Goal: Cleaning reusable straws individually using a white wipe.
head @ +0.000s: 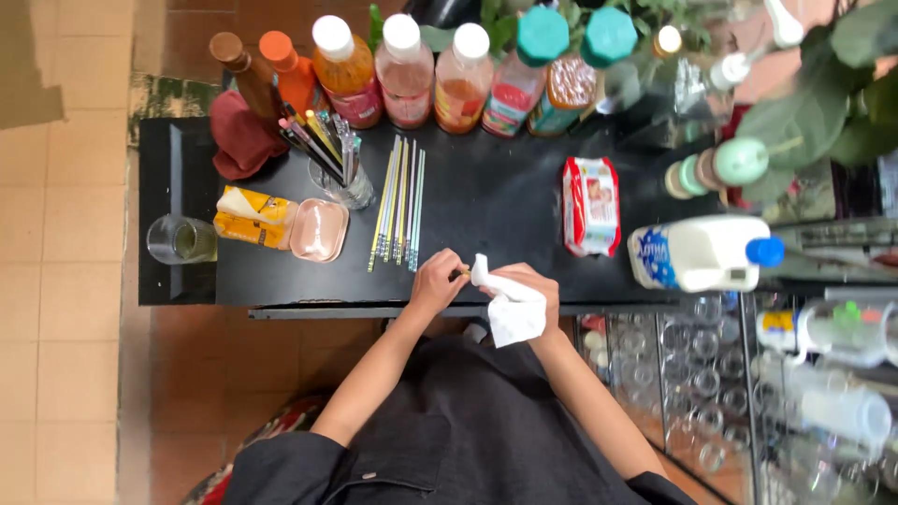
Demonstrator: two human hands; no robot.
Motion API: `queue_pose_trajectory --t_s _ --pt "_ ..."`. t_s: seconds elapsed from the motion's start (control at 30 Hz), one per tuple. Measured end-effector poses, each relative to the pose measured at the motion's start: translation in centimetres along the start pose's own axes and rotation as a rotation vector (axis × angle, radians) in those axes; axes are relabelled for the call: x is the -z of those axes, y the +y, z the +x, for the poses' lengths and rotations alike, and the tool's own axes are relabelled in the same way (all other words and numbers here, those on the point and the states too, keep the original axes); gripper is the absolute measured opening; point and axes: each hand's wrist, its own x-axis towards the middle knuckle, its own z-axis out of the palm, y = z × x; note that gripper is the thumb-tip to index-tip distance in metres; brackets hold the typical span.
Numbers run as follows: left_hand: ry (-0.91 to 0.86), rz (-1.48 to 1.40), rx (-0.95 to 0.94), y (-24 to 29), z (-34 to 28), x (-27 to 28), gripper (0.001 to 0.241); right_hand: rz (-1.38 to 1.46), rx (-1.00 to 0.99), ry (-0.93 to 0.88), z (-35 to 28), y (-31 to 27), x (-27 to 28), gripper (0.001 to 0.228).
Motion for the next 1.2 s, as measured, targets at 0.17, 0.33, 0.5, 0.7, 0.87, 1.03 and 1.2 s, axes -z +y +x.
queue_pose_trajectory --t_s 0.17,0.33,0.5,0.7,0.87,1.03,1.2 --pt "0.071 0.076 -0.029 1.0 0.4 -0.1 0.018 0.179 -0.293 -0.139 -2.1 6.4 -0.2 0.018" --pt "0.135 0.121 -0.009 0.1 -0.4 -1.7 0.012 0.175 -0.38 -0.303 -4.2 10.8 -0.7 0.027" --pt "0.169 0.136 0.0 2.0 -0.4 -1.0 0.017 0.138 -0.133 -0.311 0.0 7.3 1.0 0.03" --pt "0.158 0.096 0.003 2.1 0.0 -0.6 0.019 0.305 -0.232 -0.23 1.5 6.5 0.9 0.024" --pt "0.13 0.065 -0.006 1.0 0.1 -0.4 0.016 0.167 -0.226 -0.307 -1.7 9.5 -1.4 0.03" --pt "0.072 0.022 -0.068 1.1 0.7 1.4 0.015 0.003 -0.415 -0.312 -3.6 9.8 -2.7 0.034" --pt "-0.06 0.007 -0.172 -2.1 0.8 0.6 0.008 -0.028 -0.271 -0.235 -1.6 4.7 -2.9 0.035"
